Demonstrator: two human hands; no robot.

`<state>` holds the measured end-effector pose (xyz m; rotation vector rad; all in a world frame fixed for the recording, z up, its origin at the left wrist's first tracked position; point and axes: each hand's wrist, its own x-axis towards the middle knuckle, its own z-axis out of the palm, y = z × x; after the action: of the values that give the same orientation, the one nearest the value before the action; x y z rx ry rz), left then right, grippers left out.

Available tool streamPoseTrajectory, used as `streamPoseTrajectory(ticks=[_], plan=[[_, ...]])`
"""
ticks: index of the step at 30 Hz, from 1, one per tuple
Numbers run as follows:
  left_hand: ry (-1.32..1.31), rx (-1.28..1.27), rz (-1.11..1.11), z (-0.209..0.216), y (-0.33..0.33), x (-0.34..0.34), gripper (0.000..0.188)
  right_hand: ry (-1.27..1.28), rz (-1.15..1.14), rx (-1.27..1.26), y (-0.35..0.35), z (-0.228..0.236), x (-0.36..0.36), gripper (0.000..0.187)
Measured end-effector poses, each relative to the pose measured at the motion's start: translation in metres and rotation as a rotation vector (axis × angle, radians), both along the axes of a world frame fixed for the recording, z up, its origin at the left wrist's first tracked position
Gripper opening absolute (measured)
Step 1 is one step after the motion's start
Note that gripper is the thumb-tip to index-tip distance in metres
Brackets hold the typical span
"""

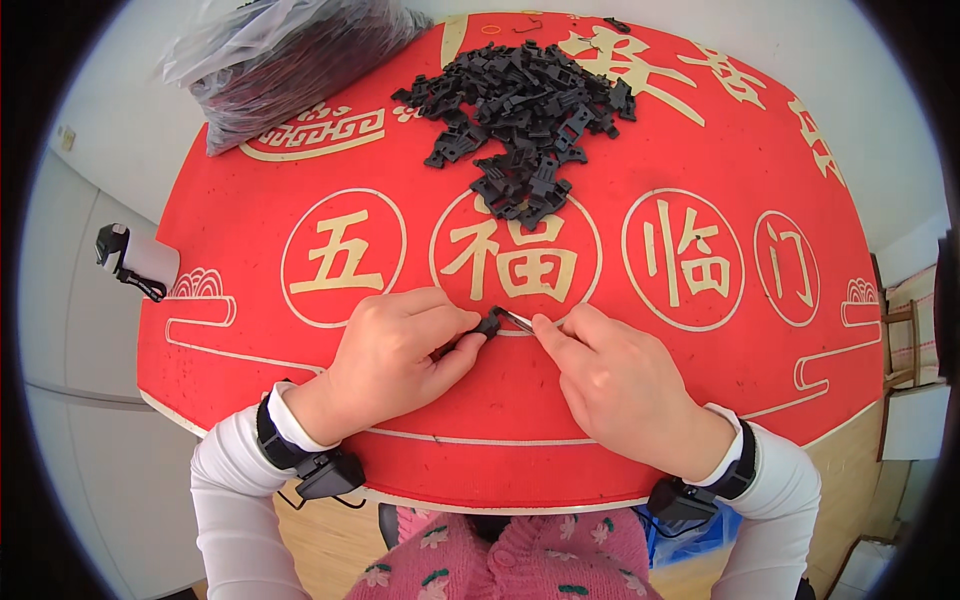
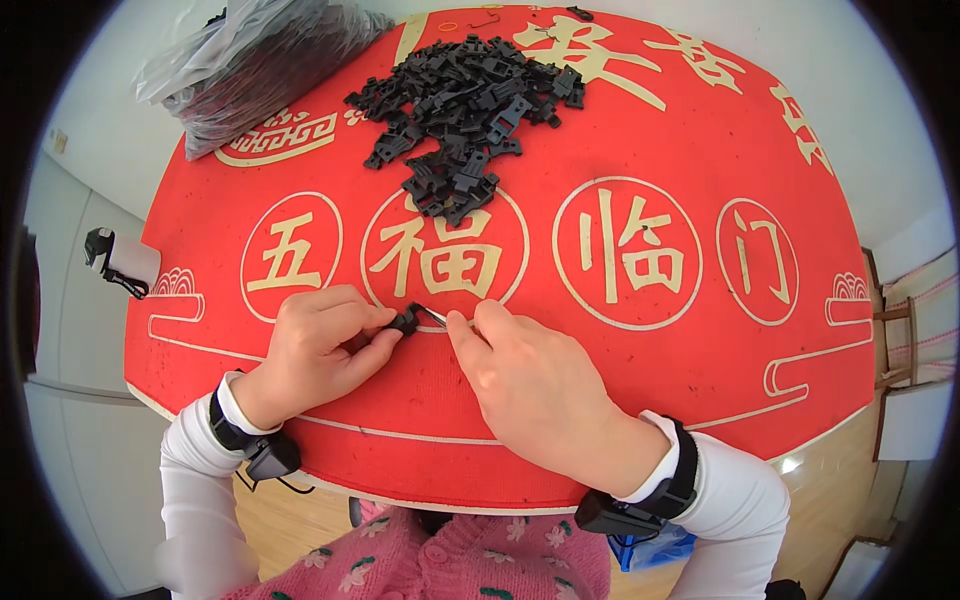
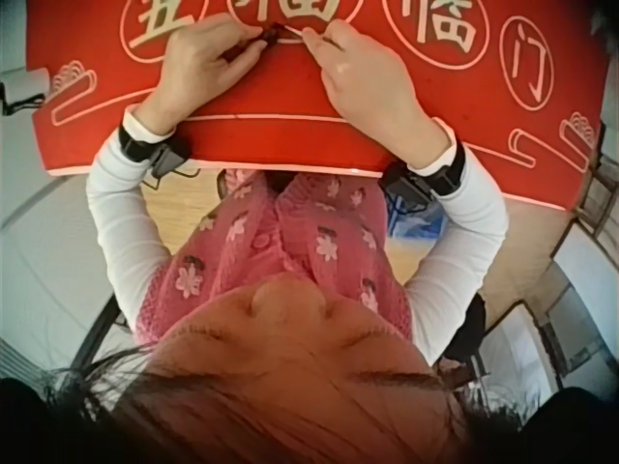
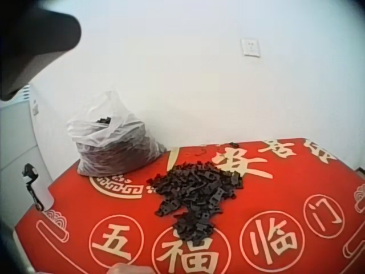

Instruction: Assembling small black plastic parts using a thin metal tool at a workbench.

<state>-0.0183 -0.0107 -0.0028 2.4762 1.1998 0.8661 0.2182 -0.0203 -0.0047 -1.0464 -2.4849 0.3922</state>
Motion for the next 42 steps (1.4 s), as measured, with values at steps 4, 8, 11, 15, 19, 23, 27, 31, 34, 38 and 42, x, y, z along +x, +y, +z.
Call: streamPoseTrajectory(ticks=[4,8,11,15,19,23,27,31,34,38,42], plan=[[0.039,-0.045,-0.002,0.004,0.0,-0.002,0.021,0.058,-0.009,-0.024,0.004,-0.004,0.001,0.044],[0.008,-0.129,0.016,0.009,0.001,-0.01,0.028,0.258,-0.021,-0.184,0.013,-0.005,0.01,0.041],[0.033,-0.192,0.036,0.014,0.003,-0.015,0.028,0.376,-0.069,-0.418,0.018,-0.005,0.016,0.039],[0.104,-0.251,0.03,0.013,0.002,-0.02,0.025,0.408,-0.105,-0.447,0.015,-0.006,0.015,0.033],[-0.027,-0.319,-0.007,0.009,0.007,-0.017,0.019,0.428,-0.144,-0.451,0.018,-0.012,0.016,0.034],[-0.153,-0.262,-0.004,0.003,0.007,-0.026,0.022,0.497,-0.116,-0.488,0.02,-0.01,0.013,0.036],[-0.464,-0.326,-0.06,-0.007,0.011,-0.013,0.034,0.538,-0.098,-0.532,0.019,-0.005,0.01,0.036],[-0.539,-0.352,-0.035,-0.006,0.005,-0.012,0.043,0.529,-0.106,-0.509,0.016,-0.005,0.009,0.036],[-0.394,-0.285,0.021,0.005,-0.003,-0.007,0.037,0.491,-0.129,-0.457,0.014,-0.003,0.012,0.035],[-0.128,-0.103,0.003,0.002,-0.004,-0.01,0.027,0.333,-0.057,-0.187,0.011,-0.001,0.003,0.035],[-0.015,-0.093,0.045,0.006,-0.006,-0.01,0.02,0.296,-0.038,-0.026,0.007,-0.006,0.0,0.036]])
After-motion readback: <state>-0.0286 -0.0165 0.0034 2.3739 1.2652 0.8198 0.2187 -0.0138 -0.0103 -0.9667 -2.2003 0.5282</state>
